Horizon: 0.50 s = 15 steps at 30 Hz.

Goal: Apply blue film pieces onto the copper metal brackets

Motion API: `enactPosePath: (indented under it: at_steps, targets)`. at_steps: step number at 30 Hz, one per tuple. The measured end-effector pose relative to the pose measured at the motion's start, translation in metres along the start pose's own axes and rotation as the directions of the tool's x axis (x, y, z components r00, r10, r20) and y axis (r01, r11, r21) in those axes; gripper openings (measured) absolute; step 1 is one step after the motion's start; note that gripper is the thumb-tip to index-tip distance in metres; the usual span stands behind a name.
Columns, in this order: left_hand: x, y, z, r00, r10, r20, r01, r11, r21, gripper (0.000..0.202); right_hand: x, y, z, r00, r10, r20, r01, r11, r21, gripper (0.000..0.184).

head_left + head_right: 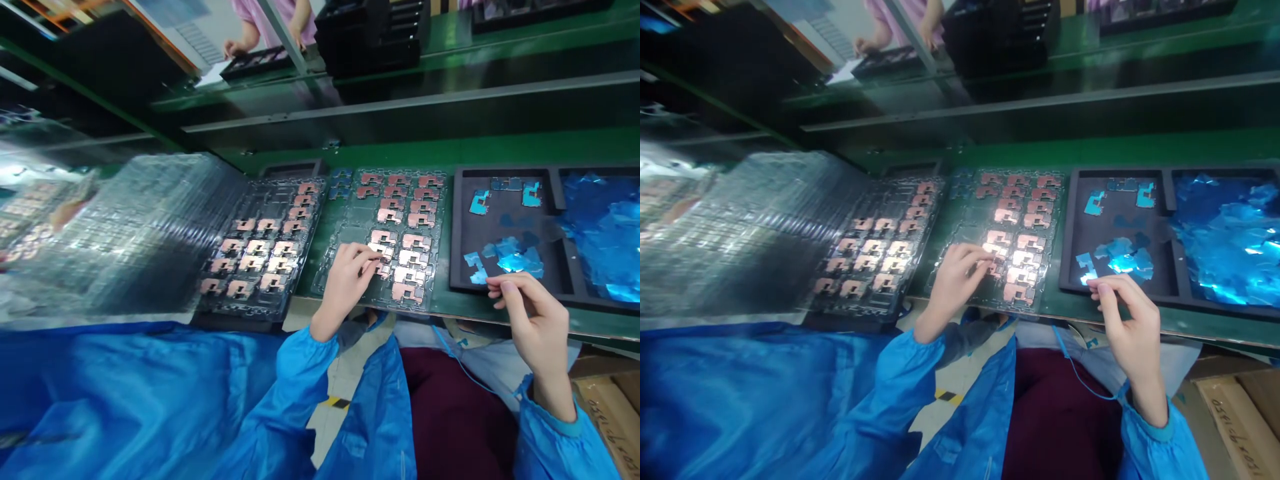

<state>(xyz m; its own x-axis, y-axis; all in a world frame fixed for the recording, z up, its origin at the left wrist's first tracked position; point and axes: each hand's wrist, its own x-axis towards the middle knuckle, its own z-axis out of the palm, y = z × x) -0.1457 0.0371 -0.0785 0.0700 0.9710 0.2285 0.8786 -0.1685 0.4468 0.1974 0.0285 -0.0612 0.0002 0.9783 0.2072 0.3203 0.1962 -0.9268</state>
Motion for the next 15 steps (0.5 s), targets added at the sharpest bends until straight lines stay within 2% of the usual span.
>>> enactPosePath:
  at_steps: [2,5,10,15]
  targets:
    - [0.0028,-0.0026,0.0014,0.999,0.017,-0.037,-0.016,1.0,0.018,0.029,-0.0002,0.0006,0.0001,1.0,0.006,0.001,-0.006,1.0,0.003,0.024]
    - [0.0052,-0.0063,0.0035,0.999,0.038,-0.004,-0.037,0.998,0.05,0.036,-0.0013,0.0,0.0006,1.0,0.018,0.001,-0.018,1.0,0.002,0.025]
    - [0.0003,-0.0062,0.0047,0.999,0.02,0.042,-0.026,0.991,0.128,0.037,-0.0021,0.0007,0.0011,0.999,0.034,0.019,-0.034,0.999,0.009,0.026]
    - [-0.0005,-0.0085,0.0094,0.998,0.061,0.013,-0.062,0.985,0.159,0.035,-0.0017,0.0018,0.0035,0.998,0.057,0.017,-0.057,0.998,0.033,0.028]
